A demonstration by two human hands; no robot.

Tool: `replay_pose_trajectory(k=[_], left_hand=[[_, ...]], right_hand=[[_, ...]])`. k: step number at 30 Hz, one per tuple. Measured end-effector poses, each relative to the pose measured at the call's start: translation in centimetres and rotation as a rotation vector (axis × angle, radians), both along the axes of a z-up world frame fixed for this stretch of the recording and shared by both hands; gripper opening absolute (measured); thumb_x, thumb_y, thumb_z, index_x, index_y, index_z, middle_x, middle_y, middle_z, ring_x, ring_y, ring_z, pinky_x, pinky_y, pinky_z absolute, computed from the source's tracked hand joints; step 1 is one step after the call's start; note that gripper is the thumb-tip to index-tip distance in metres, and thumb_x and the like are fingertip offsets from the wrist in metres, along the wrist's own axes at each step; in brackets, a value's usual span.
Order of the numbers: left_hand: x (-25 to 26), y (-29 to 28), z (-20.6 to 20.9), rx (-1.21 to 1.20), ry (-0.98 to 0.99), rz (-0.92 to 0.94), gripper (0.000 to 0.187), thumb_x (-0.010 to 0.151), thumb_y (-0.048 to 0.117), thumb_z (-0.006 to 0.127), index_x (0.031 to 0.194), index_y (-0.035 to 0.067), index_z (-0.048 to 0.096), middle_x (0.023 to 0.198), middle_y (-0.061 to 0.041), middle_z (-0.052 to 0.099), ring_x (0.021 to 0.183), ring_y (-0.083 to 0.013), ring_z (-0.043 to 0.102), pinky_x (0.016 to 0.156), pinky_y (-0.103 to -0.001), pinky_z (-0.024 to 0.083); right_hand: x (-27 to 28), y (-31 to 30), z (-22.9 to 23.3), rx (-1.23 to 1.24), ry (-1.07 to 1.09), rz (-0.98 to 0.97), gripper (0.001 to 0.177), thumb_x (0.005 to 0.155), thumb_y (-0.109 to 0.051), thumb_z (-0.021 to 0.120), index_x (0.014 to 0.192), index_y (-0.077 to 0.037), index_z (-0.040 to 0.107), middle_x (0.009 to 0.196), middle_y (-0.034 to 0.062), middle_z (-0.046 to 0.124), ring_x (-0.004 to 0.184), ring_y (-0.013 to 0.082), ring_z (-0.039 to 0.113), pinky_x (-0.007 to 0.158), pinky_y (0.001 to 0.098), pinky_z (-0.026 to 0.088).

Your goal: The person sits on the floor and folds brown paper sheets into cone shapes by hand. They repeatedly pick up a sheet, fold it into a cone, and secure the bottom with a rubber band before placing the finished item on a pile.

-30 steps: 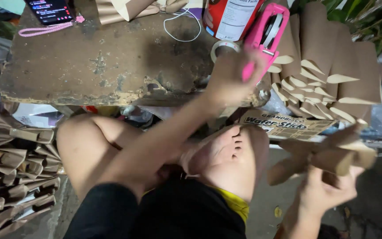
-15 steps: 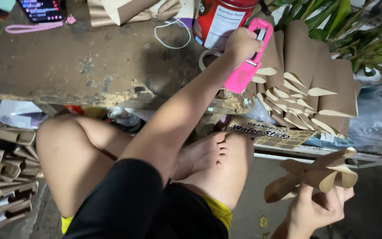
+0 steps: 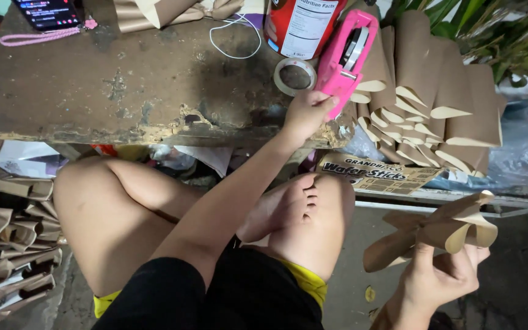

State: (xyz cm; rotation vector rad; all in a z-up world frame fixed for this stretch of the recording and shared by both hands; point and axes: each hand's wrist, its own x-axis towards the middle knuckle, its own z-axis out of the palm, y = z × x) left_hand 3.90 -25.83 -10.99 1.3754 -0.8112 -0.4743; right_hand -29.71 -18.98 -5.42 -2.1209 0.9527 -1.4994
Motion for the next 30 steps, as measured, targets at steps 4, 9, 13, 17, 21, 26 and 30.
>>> replay_pose_trajectory(k=[4,9,13,17,21,26,30], left_hand=[[1.5,0.2,2.0,0.276,-0.283,0.061,0.027,0.089,0.03,0.064,0.078,0.008,0.073,0.064,-0.004,0.068,0.054,-0.0217,0.061,0.059,-0.037,0.049],[3.8,2.3,-2.5,0.373,-0.828,0.096,0.02,0.08,0.022,0.061,0.072,0.005,0.069,0.071,-0.018,0.071,0.064,-0.0448,0.064,0.06,-0.055,0.048],[-4.4,13.6,8.6,-0.011,-0.46,-0.3,0.011,0.086,0.02,0.069,0.087,0.011,0.075,0.074,0.0,0.072,0.054,-0.0154,0.058,0.052,-0.031,0.047],[-7.8,17.4,11.2,-0.229,-0.505,-0.572,0.016,0.095,0.024,0.061,0.086,0.011,0.063,0.082,-0.005,0.065,0.079,-0.028,0.065,0.075,-0.039,0.053],[-8.9,17.3,10.0,-0.31,-0.718,-0.429,0.018,0.092,0.026,0.062,0.079,0.015,0.057,0.068,-0.008,0.054,0.075,-0.0327,0.063,0.071,-0.046,0.052],[-8.6,17.0,9.8,-0.347,-0.779,-0.262,0.02,0.089,0.027,0.066,0.074,0.018,0.057,0.063,-0.004,0.053,0.068,-0.027,0.061,0.067,-0.04,0.051],[-8.8,16.7,9.0,-0.373,-0.751,-0.121,0.023,0.086,0.03,0.069,0.072,0.019,0.056,0.062,-0.002,0.051,0.064,-0.0262,0.06,0.063,-0.038,0.049]], right_hand=[[-0.2,-0.7,-0.4,-0.003,0.034,-0.043,0.012,0.099,0.006,0.075,0.111,0.006,0.071,0.103,0.0107,0.064,0.117,0.0265,0.042,0.109,0.0428,0.039],[0.7,-1.5,-0.9,0.227,-0.15,0.047,0.02,0.09,0.009,0.068,0.107,-0.002,0.07,0.113,0.008,0.059,0.1,0.0157,0.053,0.09,0.0274,0.045],[1.9,-0.9,-1.1,0.34,-0.151,0.058,0.014,0.086,0.013,0.069,0.095,0.003,0.068,0.098,0.0051,0.057,0.092,0.014,0.05,0.085,0.0249,0.042],[4.5,0.3,-1.7,0.469,-0.291,0.258,0.011,0.084,0.01,0.07,0.083,0.002,0.063,0.093,0.0056,0.058,0.091,0.0135,0.052,0.088,0.0283,0.045],[5.9,1.2,-2.7,0.458,-0.365,0.357,0.012,0.08,0.003,0.076,0.078,-0.002,0.066,0.086,0.0055,0.058,0.09,0.01,0.053,0.085,0.0309,0.047],[6.7,1.7,-2.5,0.483,-0.376,0.414,0.01,0.079,0.007,0.075,0.08,0.001,0.068,0.088,0.0078,0.06,0.09,0.012,0.054,0.085,0.0331,0.049],[6.7,1.7,-2.3,0.457,-0.344,0.43,0.009,0.079,0.007,0.077,0.085,0.004,0.071,0.09,0.0115,0.064,0.092,0.0139,0.057,0.086,0.0373,0.052]])
